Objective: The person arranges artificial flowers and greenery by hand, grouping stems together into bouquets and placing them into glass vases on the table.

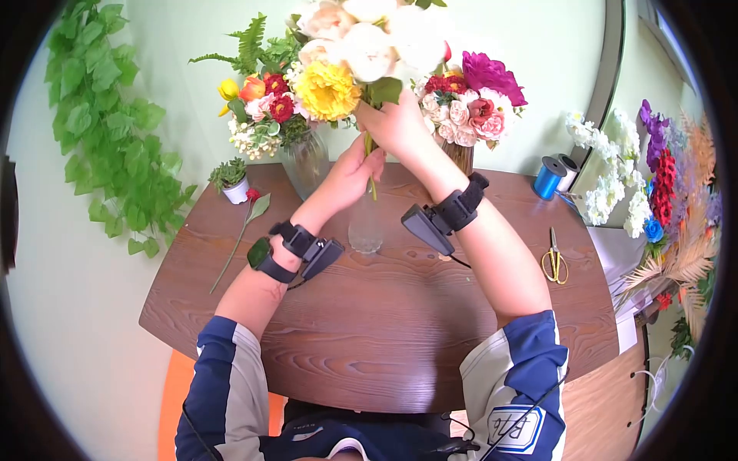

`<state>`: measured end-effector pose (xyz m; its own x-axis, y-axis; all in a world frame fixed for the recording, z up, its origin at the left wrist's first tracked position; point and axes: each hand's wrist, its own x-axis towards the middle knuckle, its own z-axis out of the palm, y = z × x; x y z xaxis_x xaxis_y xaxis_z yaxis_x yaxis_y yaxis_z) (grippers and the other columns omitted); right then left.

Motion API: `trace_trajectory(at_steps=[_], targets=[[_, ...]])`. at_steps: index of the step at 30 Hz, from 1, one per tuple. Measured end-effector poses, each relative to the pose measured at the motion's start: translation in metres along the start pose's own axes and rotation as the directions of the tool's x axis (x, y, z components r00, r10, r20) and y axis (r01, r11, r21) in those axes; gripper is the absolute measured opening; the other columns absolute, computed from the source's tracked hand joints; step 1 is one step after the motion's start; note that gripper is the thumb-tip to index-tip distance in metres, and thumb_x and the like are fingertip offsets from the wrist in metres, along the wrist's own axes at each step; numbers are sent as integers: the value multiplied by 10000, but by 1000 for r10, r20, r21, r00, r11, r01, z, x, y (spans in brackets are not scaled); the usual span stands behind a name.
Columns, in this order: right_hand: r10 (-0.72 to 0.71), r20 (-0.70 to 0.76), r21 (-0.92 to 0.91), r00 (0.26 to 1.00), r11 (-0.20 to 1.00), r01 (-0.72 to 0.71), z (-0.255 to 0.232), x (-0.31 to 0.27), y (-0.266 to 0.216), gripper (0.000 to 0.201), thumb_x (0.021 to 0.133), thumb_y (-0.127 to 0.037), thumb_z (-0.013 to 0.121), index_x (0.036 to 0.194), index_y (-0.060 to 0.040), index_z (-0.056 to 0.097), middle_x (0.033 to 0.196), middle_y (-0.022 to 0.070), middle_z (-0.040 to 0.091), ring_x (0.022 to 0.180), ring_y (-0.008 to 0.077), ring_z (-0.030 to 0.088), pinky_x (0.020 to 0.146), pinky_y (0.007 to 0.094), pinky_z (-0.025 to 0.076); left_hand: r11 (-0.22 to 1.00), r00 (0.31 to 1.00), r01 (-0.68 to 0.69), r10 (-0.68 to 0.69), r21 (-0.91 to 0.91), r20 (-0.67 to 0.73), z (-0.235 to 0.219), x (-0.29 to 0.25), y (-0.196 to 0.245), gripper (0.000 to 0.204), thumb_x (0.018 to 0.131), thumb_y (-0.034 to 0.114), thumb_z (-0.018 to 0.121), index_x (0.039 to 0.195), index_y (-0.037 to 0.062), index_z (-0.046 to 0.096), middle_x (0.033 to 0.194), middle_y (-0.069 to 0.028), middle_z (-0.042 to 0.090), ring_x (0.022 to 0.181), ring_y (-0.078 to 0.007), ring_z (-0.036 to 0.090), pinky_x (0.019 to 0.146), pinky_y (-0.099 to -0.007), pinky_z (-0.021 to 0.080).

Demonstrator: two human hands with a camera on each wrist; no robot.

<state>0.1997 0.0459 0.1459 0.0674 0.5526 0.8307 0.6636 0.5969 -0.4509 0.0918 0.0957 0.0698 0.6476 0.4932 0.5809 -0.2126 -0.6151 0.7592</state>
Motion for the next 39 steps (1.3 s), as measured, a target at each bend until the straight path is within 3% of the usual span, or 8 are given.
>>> trace_trajectory(at_steps=[5, 6, 10, 13, 22, 26, 28, 39], targets=[[-110, 101, -117, 989, 986, 122, -12, 9, -26, 142, 774, -135, 571, 752, 4, 589, 583, 70, 566, 532, 138, 539, 503, 291, 430, 990, 996, -68, 75, -124, 51, -3, 12, 8, 102, 937, 145, 398, 1004, 72, 422, 730, 36, 367, 633, -73, 362, 585, -211, 339], [172, 104, -3, 980, 985, -173, -16, 7, -34, 179, 816, -175, 589, 787, 1, 593, 591, 57, 561, 544, 122, 531, 512, 285, 430, 979, 995, -79, 90, -186, 50, -3, 13, 10, 98, 937, 141, 400, 1005, 73, 417, 735, 35, 373, 638, -72, 363, 585, -210, 338], [230, 101, -100, 968, 970, -220, -14, 6, -46, 143, 773, -121, 557, 793, 2, 628, 675, 134, 609, 566, 176, 581, 521, 308, 450, 962, 993, -38, 66, -271, 94, -2, 16, -3, 91, 947, 149, 395, 997, 75, 405, 743, 33, 384, 647, -71, 363, 588, -213, 339], [-36, 90, -16, 995, 999, 38, -3, 1, -22, 134, 789, -109, 542, 775, -4, 623, 684, 129, 601, 590, 203, 581, 522, 320, 447, 968, 991, -43, 74, -248, 115, -5, 10, -10, 95, 957, 169, 386, 974, 77, 402, 728, 35, 378, 601, -72, 348, 559, -218, 334], [81, 126, 55, 989, 995, -89, 5, 2, -3, 191, 814, -160, 601, 852, 26, 596, 576, 53, 557, 529, 117, 533, 508, 281, 433, 855, 980, 178, -107, -487, 170, -8, 0, -24, 209, 965, 240, 391, 826, 86, 420, 639, 31, 397, 512, -53, 326, 445, -208, 269], [-58, 142, 12, 988, 998, 57, 7, 2, 1, 204, 814, -178, 608, 840, 23, 593, 578, 49, 558, 519, 114, 531, 496, 283, 432, 891, 953, 299, -262, -340, 151, -12, 4, -18, 361, 958, 296, 409, 669, 79, 407, 553, 23, 390, 439, -58, 330, 414, -214, 274], [172, 174, 7, 970, 984, -175, 5, 6, -4, 211, 819, -191, 606, 828, 19, 587, 576, 46, 558, 513, 114, 531, 485, 287, 433, 915, 947, 321, -311, -246, 78, -12, 7, -13, 476, 940, 361, 439, 559, 80, 387, 465, 13, 382, 361, -72, 343, 372, -222, 268], [223, 168, -51, 960, 975, -218, -7, 11, -16, 224, 823, -176, 593, 890, 37, 590, 599, 57, 576, 538, 127, 556, 511, 291, 450, 941, 933, 293, -321, -171, -164, 12, 20, -6, 511, 889, 424, 509, 516, 91, 403, 444, -3, 402, 346, -80, 333, 347, -236, 222]])
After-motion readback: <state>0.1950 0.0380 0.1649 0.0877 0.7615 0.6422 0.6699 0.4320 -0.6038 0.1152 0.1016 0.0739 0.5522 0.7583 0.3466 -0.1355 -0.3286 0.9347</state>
